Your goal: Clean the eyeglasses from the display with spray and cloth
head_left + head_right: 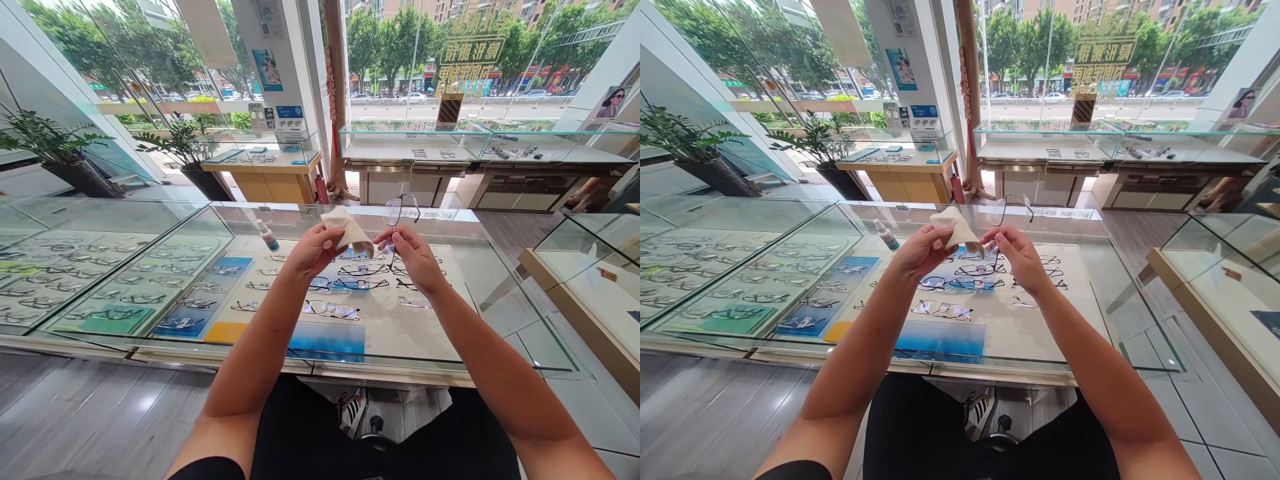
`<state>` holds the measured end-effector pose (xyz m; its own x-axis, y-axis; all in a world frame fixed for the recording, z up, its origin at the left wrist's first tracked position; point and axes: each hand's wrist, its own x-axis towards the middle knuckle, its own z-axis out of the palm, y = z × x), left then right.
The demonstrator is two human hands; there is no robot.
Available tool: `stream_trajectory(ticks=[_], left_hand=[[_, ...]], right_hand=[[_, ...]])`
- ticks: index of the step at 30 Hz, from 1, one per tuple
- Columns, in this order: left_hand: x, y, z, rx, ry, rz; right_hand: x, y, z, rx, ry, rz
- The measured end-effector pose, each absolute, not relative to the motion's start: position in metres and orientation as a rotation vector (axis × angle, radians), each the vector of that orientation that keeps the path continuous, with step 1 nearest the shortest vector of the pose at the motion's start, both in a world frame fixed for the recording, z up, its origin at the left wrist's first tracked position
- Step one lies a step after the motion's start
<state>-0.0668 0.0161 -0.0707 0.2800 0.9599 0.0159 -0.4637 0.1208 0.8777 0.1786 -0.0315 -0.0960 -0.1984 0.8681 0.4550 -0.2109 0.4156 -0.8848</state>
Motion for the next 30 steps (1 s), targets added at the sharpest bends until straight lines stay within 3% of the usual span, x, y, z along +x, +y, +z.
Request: stream_trajectory(ticks=[30], left_hand=[[-0.057,0.002,-0.067,1.052,0.55,1.056]], right_hand=[[0.163,-0.047,-0.092,-0.58,-1.718,1.268]])
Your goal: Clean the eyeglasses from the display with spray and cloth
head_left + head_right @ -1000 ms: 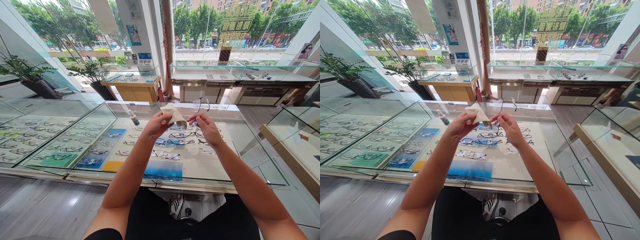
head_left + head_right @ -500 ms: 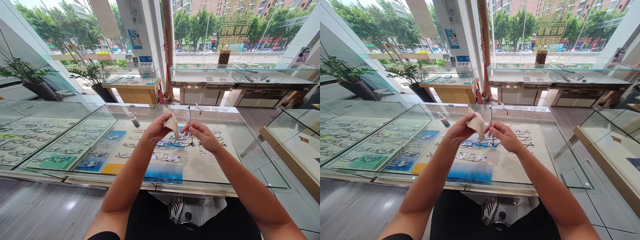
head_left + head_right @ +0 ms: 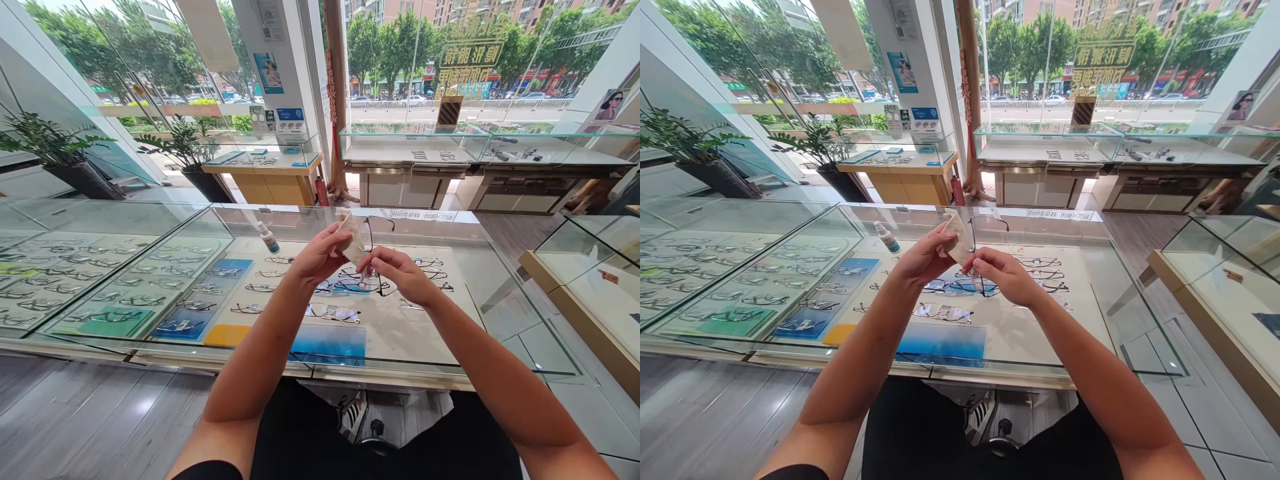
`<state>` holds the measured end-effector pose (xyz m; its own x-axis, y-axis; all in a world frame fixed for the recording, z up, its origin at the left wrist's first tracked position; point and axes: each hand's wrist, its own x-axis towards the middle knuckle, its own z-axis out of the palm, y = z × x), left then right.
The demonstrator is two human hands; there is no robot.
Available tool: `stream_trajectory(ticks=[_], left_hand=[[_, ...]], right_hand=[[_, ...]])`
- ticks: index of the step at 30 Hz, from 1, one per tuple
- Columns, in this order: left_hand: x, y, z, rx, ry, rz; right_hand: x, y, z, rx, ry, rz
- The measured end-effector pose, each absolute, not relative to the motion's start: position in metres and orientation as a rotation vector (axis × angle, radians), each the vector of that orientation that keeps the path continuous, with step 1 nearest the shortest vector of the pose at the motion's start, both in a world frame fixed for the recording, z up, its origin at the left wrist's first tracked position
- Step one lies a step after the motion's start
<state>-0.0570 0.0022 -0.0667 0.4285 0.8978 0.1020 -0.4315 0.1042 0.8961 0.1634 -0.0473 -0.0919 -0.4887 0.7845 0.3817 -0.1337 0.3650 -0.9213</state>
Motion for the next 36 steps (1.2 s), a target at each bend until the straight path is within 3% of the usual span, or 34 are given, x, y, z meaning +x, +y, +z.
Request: stream_trajectory(ticks=[36], left_hand=[[-0.032,-0.01,-0.081,1.303,0.569,1.179]], right_hand=[[0.163,-0.047,-0.093,-0.57,-1.686,1.326]])
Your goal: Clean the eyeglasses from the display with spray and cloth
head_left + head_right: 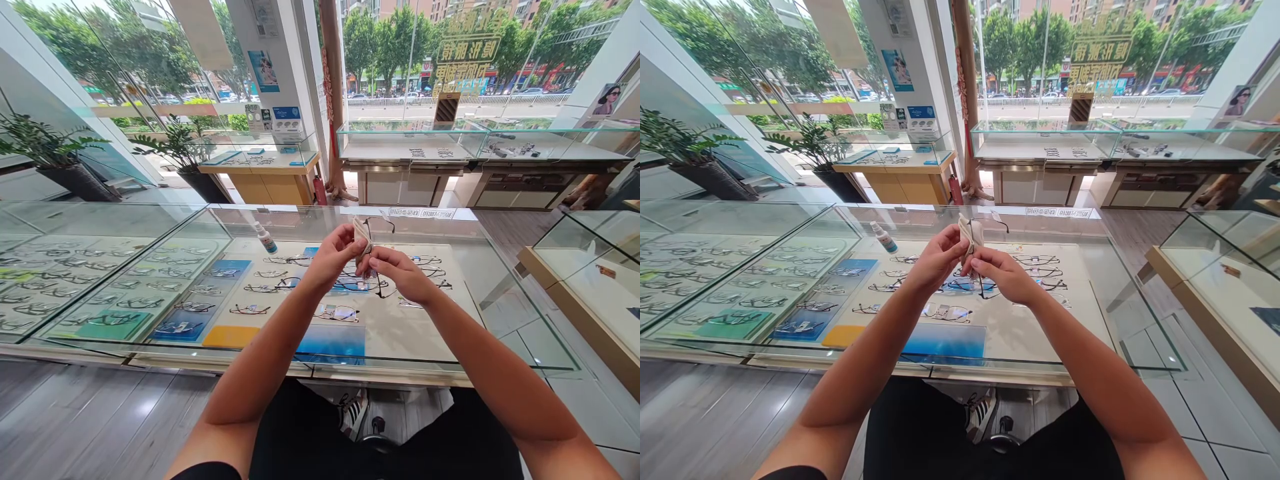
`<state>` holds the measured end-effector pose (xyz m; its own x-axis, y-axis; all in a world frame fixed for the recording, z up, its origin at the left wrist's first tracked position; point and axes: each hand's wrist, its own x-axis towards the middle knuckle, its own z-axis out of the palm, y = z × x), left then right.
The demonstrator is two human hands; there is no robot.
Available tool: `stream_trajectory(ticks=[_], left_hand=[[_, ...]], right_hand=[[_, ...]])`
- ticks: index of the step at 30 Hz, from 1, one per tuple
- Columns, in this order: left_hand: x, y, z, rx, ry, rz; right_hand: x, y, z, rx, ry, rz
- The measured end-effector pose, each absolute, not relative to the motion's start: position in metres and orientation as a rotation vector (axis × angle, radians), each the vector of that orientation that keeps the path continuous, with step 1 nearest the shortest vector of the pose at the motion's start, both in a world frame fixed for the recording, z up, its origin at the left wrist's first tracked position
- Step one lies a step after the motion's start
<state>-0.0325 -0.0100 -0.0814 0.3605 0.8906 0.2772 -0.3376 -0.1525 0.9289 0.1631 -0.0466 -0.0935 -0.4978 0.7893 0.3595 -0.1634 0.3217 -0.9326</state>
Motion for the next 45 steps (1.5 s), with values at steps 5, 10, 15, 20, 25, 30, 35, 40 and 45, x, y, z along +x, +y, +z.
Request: stream_trajectory(ticks=[5,10,15,20,25,30,35,40,45], left_hand=[[-0.034,-0.013,-0.082,1.396,0.489,1.03],[-0.03,-0.021,-0.073,1.341,0.422,1.002],[-0.029,-0.025,-0.067,1.341,0.413,0.987],[-0.029,-0.027,-0.072,1.392,0.454,1.074],[-0.024,-0.029,-0.076,1.379,0.527,1.16],[-0.019,-0.027,-0.082,1.301,0.6,1.303],[-0.018,-0.019,-0.086,1.294,0.65,1.392],[-0.03,-0.011,-0.081,1.356,0.521,1.247],[-0.045,-0.01,-0.074,1.404,0.398,1.066]], right_hand=[[0.164,-0.046,-0.094,-0.54,-1.691,1.353],[0.162,-0.044,-0.097,-0.498,-1.642,1.417],[0.161,-0.043,-0.098,-0.488,-1.56,1.488],[0.16,-0.043,-0.099,-0.462,-1.527,1.525],[0.158,-0.044,-0.099,-0.462,-1.583,1.549],[0.156,-0.044,-0.098,-0.457,-1.647,1.508],[0.156,-0.045,-0.096,-0.524,-1.652,1.451],[0.163,-0.041,-0.092,-0.63,-1.6,1.372],[0.17,-0.041,-0.088,-0.632,-1.566,1.402]])
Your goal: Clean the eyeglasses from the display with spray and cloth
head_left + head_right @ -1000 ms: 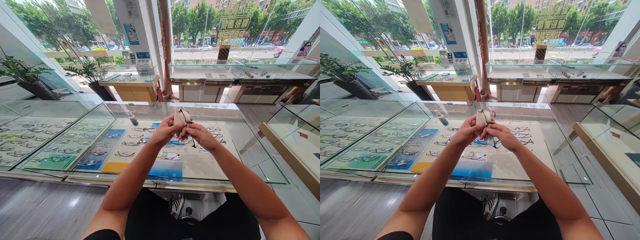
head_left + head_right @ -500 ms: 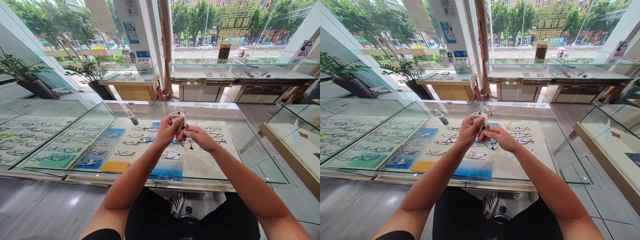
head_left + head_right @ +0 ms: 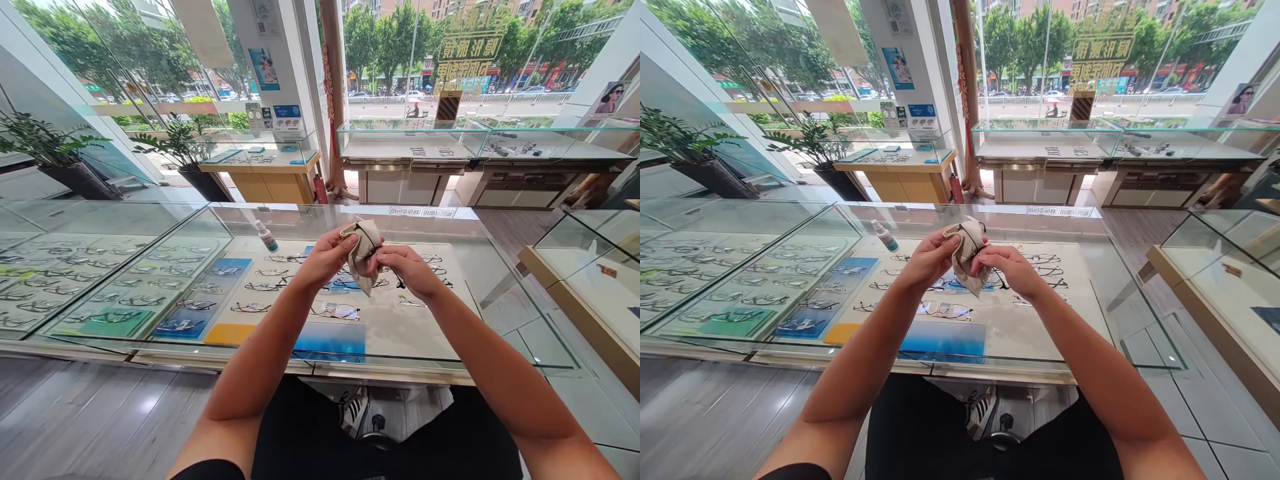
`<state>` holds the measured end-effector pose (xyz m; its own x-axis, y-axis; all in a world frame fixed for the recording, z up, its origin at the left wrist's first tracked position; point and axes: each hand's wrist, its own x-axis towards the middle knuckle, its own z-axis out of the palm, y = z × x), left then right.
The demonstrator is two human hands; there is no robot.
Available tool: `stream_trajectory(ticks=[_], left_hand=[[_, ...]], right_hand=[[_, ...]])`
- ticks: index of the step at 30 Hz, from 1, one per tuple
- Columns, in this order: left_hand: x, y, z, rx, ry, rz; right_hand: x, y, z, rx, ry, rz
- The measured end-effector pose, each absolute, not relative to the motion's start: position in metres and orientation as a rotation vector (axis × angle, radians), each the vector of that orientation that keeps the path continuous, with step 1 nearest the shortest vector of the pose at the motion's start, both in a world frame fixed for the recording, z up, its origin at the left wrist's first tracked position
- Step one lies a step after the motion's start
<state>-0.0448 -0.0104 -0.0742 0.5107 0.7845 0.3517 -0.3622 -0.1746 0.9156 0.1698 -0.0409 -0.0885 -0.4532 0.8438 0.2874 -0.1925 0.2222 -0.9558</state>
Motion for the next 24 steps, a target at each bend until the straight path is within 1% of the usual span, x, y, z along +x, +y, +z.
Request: stream_trajectory(ticks=[5,11,18,21,24], left_hand=[[-0.049,-0.011,-0.073,1.49,0.379,1.015],[-0.039,-0.009,-0.081,1.453,0.462,1.134],[-0.029,-0.019,-0.083,1.43,0.542,1.187],[-0.027,-0.02,-0.081,1.406,0.61,1.272],[-0.028,-0.017,-0.079,1.362,0.633,1.28]], right_hand=[[0.171,-0.043,-0.086,-0.638,-1.538,1.412],[0.169,-0.043,-0.09,-0.625,-1.543,1.418],[0.165,-0.042,-0.095,-0.545,-1.611,1.448],[0.165,-0.043,-0.094,-0.548,-1.618,1.43],[0.166,-0.042,-0.093,-0.569,-1.606,1.387]])
